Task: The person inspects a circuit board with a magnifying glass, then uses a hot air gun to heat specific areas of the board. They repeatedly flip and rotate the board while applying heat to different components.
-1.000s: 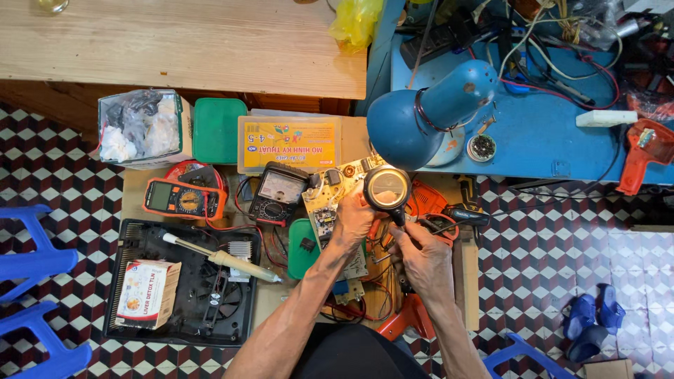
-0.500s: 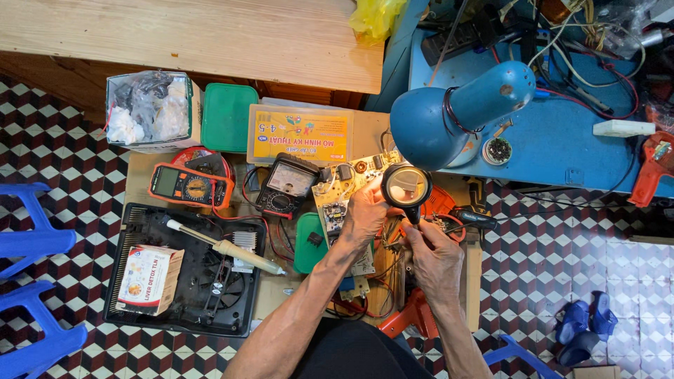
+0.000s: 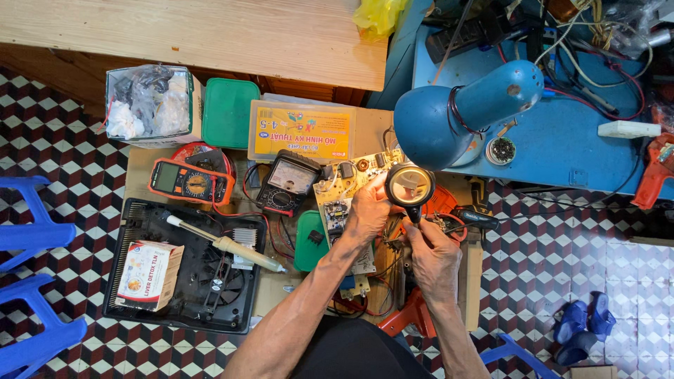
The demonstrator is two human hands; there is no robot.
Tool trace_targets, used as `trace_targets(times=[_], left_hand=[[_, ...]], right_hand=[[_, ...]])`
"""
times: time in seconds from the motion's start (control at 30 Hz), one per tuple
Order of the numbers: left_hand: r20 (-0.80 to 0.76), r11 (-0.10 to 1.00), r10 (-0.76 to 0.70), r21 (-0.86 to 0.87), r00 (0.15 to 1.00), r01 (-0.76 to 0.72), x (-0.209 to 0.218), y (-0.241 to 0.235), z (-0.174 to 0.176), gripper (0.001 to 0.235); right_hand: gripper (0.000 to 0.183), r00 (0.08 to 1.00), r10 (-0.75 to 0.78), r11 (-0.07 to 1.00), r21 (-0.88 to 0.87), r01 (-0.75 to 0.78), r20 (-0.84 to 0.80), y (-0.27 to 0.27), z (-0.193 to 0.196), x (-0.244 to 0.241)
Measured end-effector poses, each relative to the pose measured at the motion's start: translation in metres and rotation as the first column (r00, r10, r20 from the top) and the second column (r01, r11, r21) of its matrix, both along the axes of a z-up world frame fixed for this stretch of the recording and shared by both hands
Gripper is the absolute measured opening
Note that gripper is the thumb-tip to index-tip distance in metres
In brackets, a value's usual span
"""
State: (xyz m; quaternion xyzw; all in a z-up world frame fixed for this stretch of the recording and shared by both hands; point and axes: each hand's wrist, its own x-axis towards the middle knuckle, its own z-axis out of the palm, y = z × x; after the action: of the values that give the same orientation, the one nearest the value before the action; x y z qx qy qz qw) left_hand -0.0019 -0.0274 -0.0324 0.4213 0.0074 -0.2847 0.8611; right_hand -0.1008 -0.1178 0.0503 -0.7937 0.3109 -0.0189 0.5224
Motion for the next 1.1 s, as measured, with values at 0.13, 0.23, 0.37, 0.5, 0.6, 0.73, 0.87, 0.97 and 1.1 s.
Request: trace_targets(times=[0.13,0.23,0.37,0.5,0.6,0.73,0.87,0.97,1.1], left_hand=[[-0.009,0.999,0.021,0.027,1.0,-0.021,-0.002,-0.005,-0.011,0.047],[-0.027,0.998,0.034,0.046,0.999,-0.033,-0.004,-0.007,-0.013,0.045],[-0.052,1.0,0.022,0.018,0.998,-0.021,-0.004,-0.005,-0.005,0.044],[-0.057,0.999,-0.003,0.033,0.998,0.005,-0.007,0.005,0.012,0.046],[-0.035,0.999,0.0,-0.032,0.999,-0.001,-0.01,0.013,0.026,0.046],[-0.02,0.999,-0.011,0.031,1.0,0.012,-0.013,0.021,0.042,0.047],[-0.016,0.995,-0.013,0.103,1.0,0.014,-0.015,0.026,0.054,0.048],[-0.016,0.994,-0.002,0.111,1.0,0.003,-0.018,0.028,0.057,0.044],[0.008,0.997,-0.005,0.08,1.0,0.005,-0.023,0.029,0.057,0.04]], right_hand=[[0.02,0.999,0.004,1.0,0.027,-0.005,0.036,0.001,0.0,-0.001],[0.02,0.997,0.031,0.999,-0.029,-0.029,0.069,0.0,-0.003,-0.004],[0.018,0.991,0.052,0.997,-0.059,-0.045,0.127,-0.003,-0.01,-0.005],[0.017,0.991,0.056,0.994,-0.101,-0.044,0.118,-0.003,-0.014,-0.006],[0.013,0.99,0.044,0.998,-0.04,-0.039,0.136,-0.002,-0.011,-0.013],[0.014,0.992,0.077,0.994,-0.08,-0.068,0.105,0.001,-0.007,-0.018],[0.015,0.99,0.068,0.997,-0.034,-0.065,0.124,0.005,-0.003,-0.017],[0.016,0.988,0.067,0.998,-0.028,-0.064,0.139,0.008,0.001,-0.019],[0.017,0.984,0.089,0.995,-0.051,-0.082,0.156,0.011,0.006,-0.023]])
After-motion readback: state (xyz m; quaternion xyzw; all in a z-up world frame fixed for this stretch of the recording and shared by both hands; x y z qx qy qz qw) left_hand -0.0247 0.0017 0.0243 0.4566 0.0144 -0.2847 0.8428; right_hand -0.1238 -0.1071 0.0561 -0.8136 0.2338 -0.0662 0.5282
